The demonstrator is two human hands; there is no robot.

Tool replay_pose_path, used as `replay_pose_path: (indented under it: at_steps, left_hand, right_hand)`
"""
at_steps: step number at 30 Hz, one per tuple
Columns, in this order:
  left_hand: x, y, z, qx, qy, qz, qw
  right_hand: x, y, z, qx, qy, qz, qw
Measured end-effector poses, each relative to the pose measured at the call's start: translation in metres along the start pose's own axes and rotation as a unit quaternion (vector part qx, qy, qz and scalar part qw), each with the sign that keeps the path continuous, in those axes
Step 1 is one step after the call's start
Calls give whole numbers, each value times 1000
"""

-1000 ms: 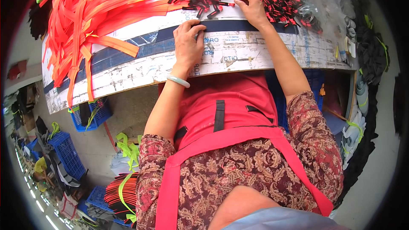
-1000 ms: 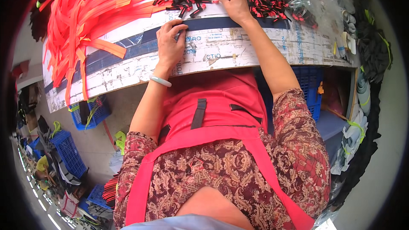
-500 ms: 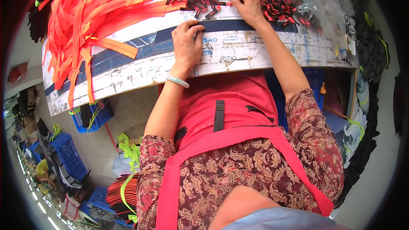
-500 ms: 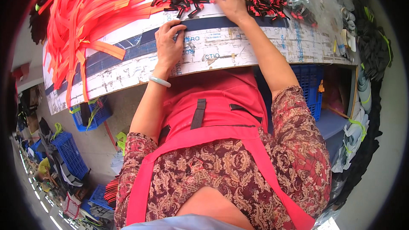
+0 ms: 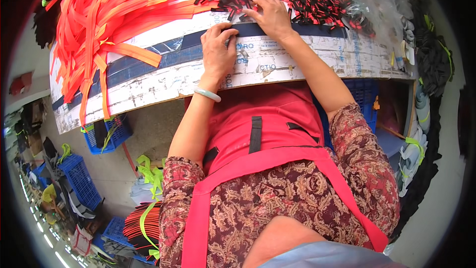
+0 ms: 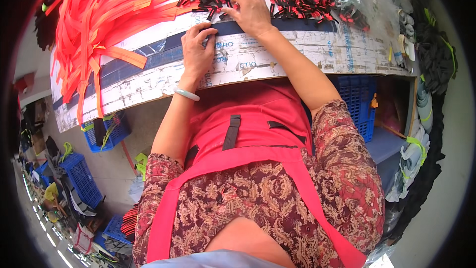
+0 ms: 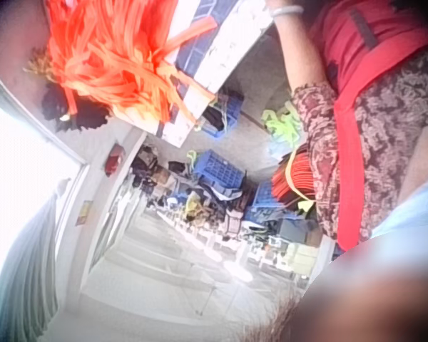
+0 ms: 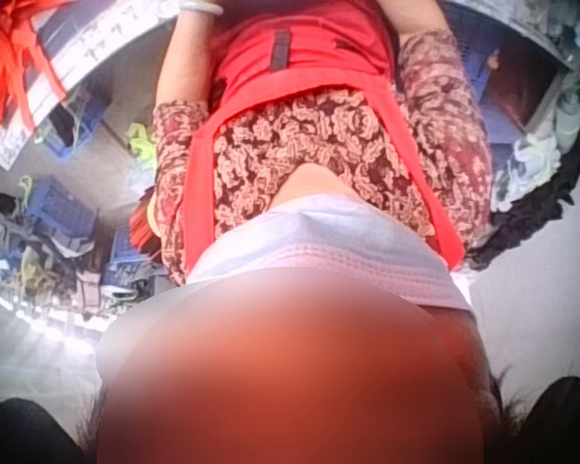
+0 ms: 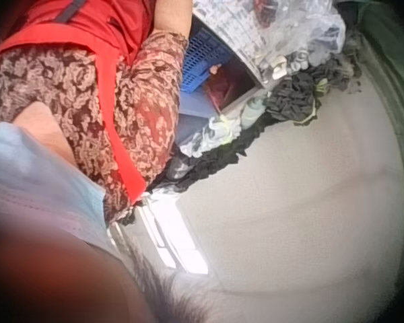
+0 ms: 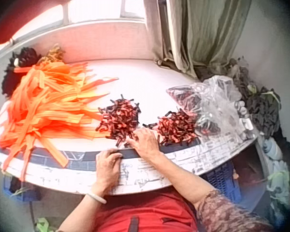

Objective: Organizes small red and black fabric bows from a plastic bag onto a table.

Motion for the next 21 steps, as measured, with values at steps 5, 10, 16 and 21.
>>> replay_pose_path:
  at_steps: [5, 10, 16, 21]
  left_hand:
    - [-1, 2, 0, 1, 3, -1, 1000]
    - [1, -1, -2, 8, 3, -10, 1000]
    - [0, -3, -3, 12, -1, -12, 1000]
    - [-1, -1, -1, 8, -5, -6, 1000]
  right_hand:
    - [3, 18, 10, -15, -40, 9, 999]
    - [12, 45, 0, -91, -165, 6, 982]
    - [42, 69, 4, -46, -133, -190, 972]
    - [39, 62, 18, 13, -44, -112, 993]
Point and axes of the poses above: each hand's wrist, its own z-axis towards the middle knuckle, its own x-axis out of the back of the hand, y = z × x, the point moved 7 cm from there along z, towards the middle knuckle, and after that the axes turned 2 degrees about -x, right-handed, at the moved point
